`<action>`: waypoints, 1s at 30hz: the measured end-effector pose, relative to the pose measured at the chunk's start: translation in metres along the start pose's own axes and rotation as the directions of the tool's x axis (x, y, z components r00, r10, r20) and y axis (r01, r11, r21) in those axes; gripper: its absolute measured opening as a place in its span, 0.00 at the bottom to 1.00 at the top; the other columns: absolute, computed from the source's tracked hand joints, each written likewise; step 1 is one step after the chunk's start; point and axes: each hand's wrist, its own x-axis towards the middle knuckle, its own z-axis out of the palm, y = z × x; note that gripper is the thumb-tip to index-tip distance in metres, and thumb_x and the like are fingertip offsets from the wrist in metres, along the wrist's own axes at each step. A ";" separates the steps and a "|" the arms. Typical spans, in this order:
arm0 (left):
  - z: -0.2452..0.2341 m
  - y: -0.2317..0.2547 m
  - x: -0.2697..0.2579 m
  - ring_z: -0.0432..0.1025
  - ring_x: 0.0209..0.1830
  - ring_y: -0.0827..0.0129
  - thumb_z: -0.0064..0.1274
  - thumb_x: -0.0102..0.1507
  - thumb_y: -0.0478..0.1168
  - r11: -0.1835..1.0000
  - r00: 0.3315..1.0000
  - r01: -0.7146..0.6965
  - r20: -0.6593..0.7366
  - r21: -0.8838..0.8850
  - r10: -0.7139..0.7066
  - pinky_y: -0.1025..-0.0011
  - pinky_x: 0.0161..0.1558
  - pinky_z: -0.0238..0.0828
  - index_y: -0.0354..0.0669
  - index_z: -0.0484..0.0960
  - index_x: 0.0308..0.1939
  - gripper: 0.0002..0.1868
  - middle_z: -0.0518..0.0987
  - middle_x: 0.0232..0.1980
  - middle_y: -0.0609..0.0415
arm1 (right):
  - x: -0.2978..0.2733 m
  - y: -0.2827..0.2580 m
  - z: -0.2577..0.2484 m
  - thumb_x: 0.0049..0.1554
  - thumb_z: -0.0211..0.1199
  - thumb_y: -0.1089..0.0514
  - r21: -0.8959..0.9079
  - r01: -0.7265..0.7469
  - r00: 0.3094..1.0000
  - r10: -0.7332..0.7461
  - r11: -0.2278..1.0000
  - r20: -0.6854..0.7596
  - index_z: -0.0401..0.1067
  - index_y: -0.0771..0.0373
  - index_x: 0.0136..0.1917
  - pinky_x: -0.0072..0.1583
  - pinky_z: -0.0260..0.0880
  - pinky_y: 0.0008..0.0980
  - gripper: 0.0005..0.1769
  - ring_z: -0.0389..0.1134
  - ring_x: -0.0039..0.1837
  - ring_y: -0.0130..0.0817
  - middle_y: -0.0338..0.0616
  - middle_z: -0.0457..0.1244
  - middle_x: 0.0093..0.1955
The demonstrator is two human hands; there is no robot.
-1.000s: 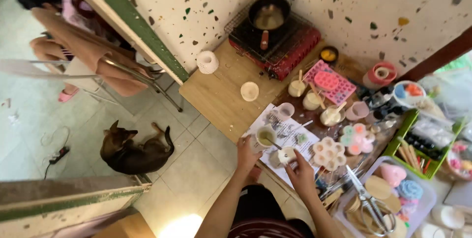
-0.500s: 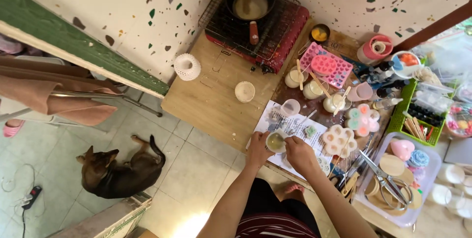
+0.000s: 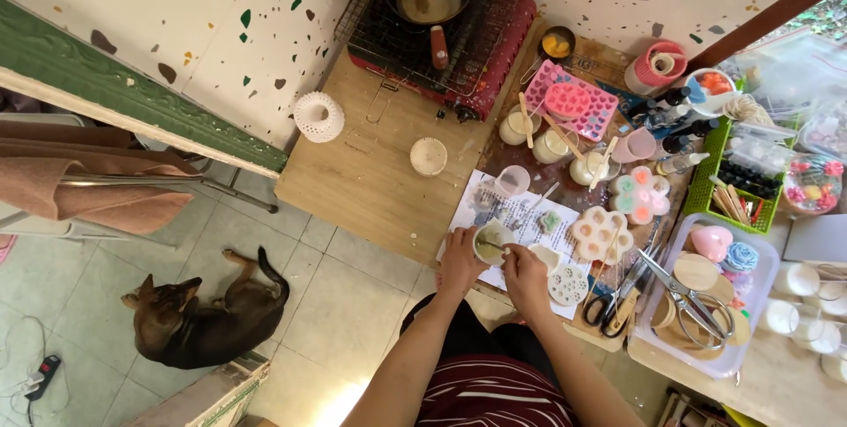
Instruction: Creating decorative candles by pouring wax, placing wicks, and adding decorative elements.
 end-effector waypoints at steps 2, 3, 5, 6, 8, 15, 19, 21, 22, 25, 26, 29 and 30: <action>-0.002 0.001 0.001 0.66 0.58 0.48 0.74 0.41 0.41 1.000 1.000 -0.014 -0.015 0.002 0.014 0.55 0.54 0.70 0.42 0.71 0.64 0.48 0.71 0.56 0.49 | 0.004 -0.001 -0.008 0.59 0.59 0.63 0.029 -0.027 0.998 0.025 0.999 0.058 0.76 0.68 0.53 0.47 0.72 0.43 0.11 0.73 0.42 0.53 0.59 0.70 0.45; -0.005 0.004 0.002 0.65 0.57 0.48 0.74 0.40 0.40 1.000 1.000 -0.023 -0.013 -0.013 0.023 0.55 0.55 0.69 0.42 0.71 0.64 0.48 0.71 0.56 0.48 | 0.009 -0.001 -0.013 0.58 0.60 0.63 -0.043 0.080 0.991 -0.075 0.996 0.109 0.76 0.67 0.52 0.48 0.72 0.44 0.10 0.72 0.44 0.55 0.59 0.70 0.46; -0.009 0.007 -0.001 0.65 0.57 0.47 0.75 0.40 0.40 0.999 1.000 -0.031 -0.004 -0.030 0.031 0.55 0.55 0.68 0.42 0.71 0.63 0.48 0.71 0.56 0.48 | 0.014 -0.012 -0.023 0.58 0.61 0.63 -0.113 0.181 0.973 -0.161 0.977 0.166 0.77 0.67 0.52 0.49 0.72 0.46 0.10 0.71 0.45 0.56 0.59 0.70 0.46; -0.009 0.008 -0.001 0.65 0.57 0.47 0.75 0.42 0.41 0.999 1.000 -0.016 0.005 -0.035 0.016 0.55 0.55 0.68 0.43 0.71 0.63 0.46 0.71 0.56 0.49 | 0.018 -0.021 -0.028 0.58 0.60 0.63 -0.151 0.250 0.955 -0.218 0.957 0.202 0.77 0.67 0.51 0.49 0.72 0.46 0.10 0.71 0.45 0.56 0.58 0.70 0.47; -0.006 0.006 0.000 0.66 0.57 0.48 0.74 0.44 0.41 0.999 1.000 -0.004 0.011 -0.041 0.004 0.56 0.54 0.68 0.44 0.71 0.63 0.45 0.71 0.56 0.49 | 0.023 -0.028 -0.032 0.57 0.59 0.63 -0.186 0.321 0.932 -0.275 0.929 0.237 0.77 0.66 0.51 0.48 0.72 0.46 0.10 0.71 0.45 0.56 0.57 0.70 0.48; -0.002 0.002 0.003 0.65 0.58 0.48 0.74 0.44 0.40 1.000 0.999 0.009 0.051 -0.029 -0.008 0.56 0.54 0.69 0.43 0.70 0.64 0.45 0.70 0.57 0.49 | 0.023 -0.024 -0.016 0.57 0.59 0.62 -0.250 0.326 0.934 -0.269 0.912 0.235 0.76 0.67 0.51 0.48 0.72 0.46 0.10 0.71 0.45 0.55 0.56 0.69 0.47; 0.000 -0.002 0.002 0.65 0.58 0.48 0.74 0.43 0.40 1.000 0.998 0.000 0.059 -0.029 0.002 0.55 0.54 0.69 0.41 0.69 0.64 0.46 0.69 0.57 0.48 | 0.024 -0.030 -0.017 0.57 0.58 0.63 -0.244 0.322 0.940 -0.277 0.915 0.201 0.76 0.67 0.51 0.46 0.71 0.47 0.10 0.71 0.44 0.55 0.56 0.69 0.47; 0.000 -0.002 0.003 0.65 0.58 0.47 0.74 0.43 0.40 1.000 0.999 -0.004 0.046 -0.031 0.006 0.55 0.54 0.69 0.42 0.70 0.63 0.46 0.69 0.57 0.48 | 0.025 -0.026 -0.015 0.57 0.59 0.62 -0.273 0.319 0.938 -0.262 0.908 0.226 0.76 0.65 0.50 0.46 0.72 0.47 0.10 0.71 0.44 0.54 0.55 0.69 0.46; 0.000 -0.001 0.002 0.65 0.58 0.47 0.75 0.43 0.40 0.999 0.999 -0.006 0.038 -0.035 0.007 0.55 0.54 0.69 0.42 0.70 0.63 0.46 0.69 0.56 0.48 | 0.023 -0.024 -0.014 0.57 0.59 0.61 -0.303 0.312 0.937 -0.239 0.900 0.253 0.76 0.64 0.50 0.46 0.72 0.46 0.09 0.71 0.44 0.53 0.53 0.69 0.46; 0.004 -0.004 0.000 0.65 0.59 0.48 0.74 0.43 0.40 0.999 0.999 0.000 0.041 -0.038 0.002 0.55 0.53 0.70 0.43 0.70 0.63 0.46 0.69 0.56 0.48 | 0.024 -0.028 -0.016 0.57 0.59 0.61 -0.251 0.340 0.932 -0.290 0.906 0.216 0.76 0.64 0.50 0.46 0.72 0.46 0.09 0.71 0.44 0.54 0.54 0.69 0.48; 0.003 -0.004 0.002 0.65 0.59 0.48 0.74 0.43 0.40 0.999 0.999 -0.008 0.040 -0.038 0.009 0.55 0.53 0.70 0.43 0.70 0.63 0.46 0.69 0.56 0.48 | 0.023 -0.024 -0.016 0.57 0.59 0.61 -0.252 0.340 0.933 -0.292 0.906 0.209 0.76 0.64 0.50 0.46 0.72 0.46 0.09 0.71 0.44 0.54 0.54 0.69 0.48; -0.002 -0.003 0.006 0.65 0.57 0.46 0.75 0.40 0.39 0.998 0.998 -0.048 0.032 -0.043 0.049 0.53 0.56 0.68 0.41 0.69 0.62 0.48 0.68 0.56 0.46 | 0.017 -0.025 -0.016 0.56 0.58 0.61 -0.329 0.395 0.918 -0.351 0.858 0.188 0.75 0.64 0.51 0.46 0.72 0.46 0.10 0.71 0.45 0.53 0.55 0.69 0.48; -0.003 -0.002 0.005 0.64 0.58 0.45 0.75 0.40 0.38 0.998 0.998 -0.041 0.054 -0.049 0.043 0.53 0.55 0.68 0.41 0.69 0.62 0.48 0.68 0.56 0.45 | 0.011 -0.032 -0.019 0.56 0.59 0.61 -0.322 0.365 0.927 -0.311 0.873 0.208 0.75 0.63 0.51 0.46 0.72 0.46 0.10 0.71 0.45 0.53 0.54 0.69 0.48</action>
